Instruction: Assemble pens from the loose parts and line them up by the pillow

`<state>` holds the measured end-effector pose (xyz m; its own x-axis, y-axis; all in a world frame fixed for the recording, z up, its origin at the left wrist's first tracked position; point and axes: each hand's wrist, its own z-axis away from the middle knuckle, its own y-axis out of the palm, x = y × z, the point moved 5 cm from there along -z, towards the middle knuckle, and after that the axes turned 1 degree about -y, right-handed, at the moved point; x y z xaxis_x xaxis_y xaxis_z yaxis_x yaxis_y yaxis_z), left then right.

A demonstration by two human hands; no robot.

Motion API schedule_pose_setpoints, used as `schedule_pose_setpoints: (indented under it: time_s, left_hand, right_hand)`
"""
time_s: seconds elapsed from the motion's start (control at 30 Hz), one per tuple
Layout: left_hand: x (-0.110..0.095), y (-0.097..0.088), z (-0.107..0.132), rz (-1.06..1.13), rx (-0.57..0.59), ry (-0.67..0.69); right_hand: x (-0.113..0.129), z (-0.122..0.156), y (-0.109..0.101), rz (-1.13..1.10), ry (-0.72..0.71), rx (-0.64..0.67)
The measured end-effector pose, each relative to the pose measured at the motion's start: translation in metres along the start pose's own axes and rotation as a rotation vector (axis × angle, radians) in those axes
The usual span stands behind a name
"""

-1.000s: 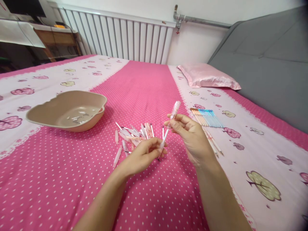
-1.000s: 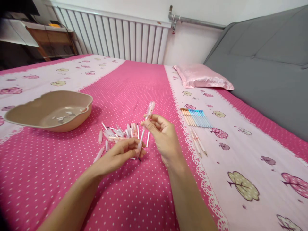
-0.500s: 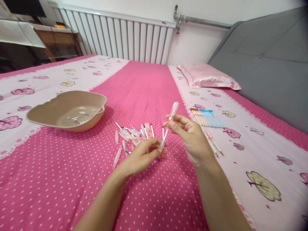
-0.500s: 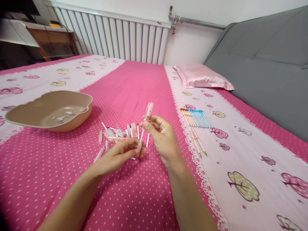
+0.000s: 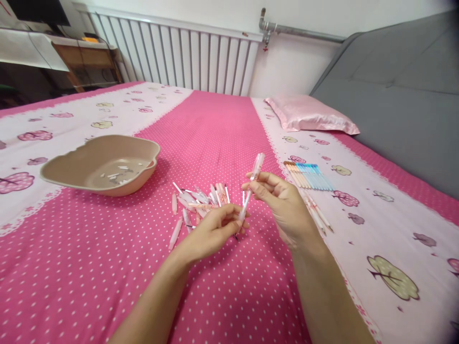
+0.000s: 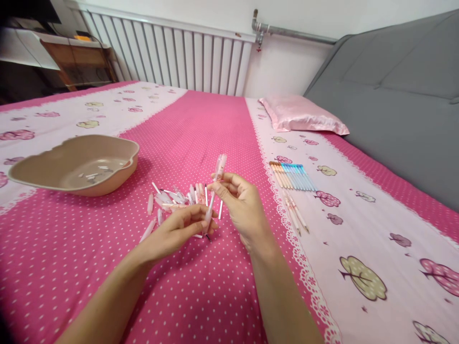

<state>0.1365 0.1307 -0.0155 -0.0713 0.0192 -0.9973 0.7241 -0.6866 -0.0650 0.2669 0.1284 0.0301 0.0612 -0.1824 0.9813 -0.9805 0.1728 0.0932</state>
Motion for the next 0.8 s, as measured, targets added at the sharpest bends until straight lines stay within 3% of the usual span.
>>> schedule_pose_setpoints:
  time_s: [0.8]
  left_hand:
    - [-0.004, -0.0004, 0.0003, 0.078, -0.019, 0.0]
  right_hand:
    - [-0.0027, 0.0012, 0.0027, 0.002, 0.033, 0.035]
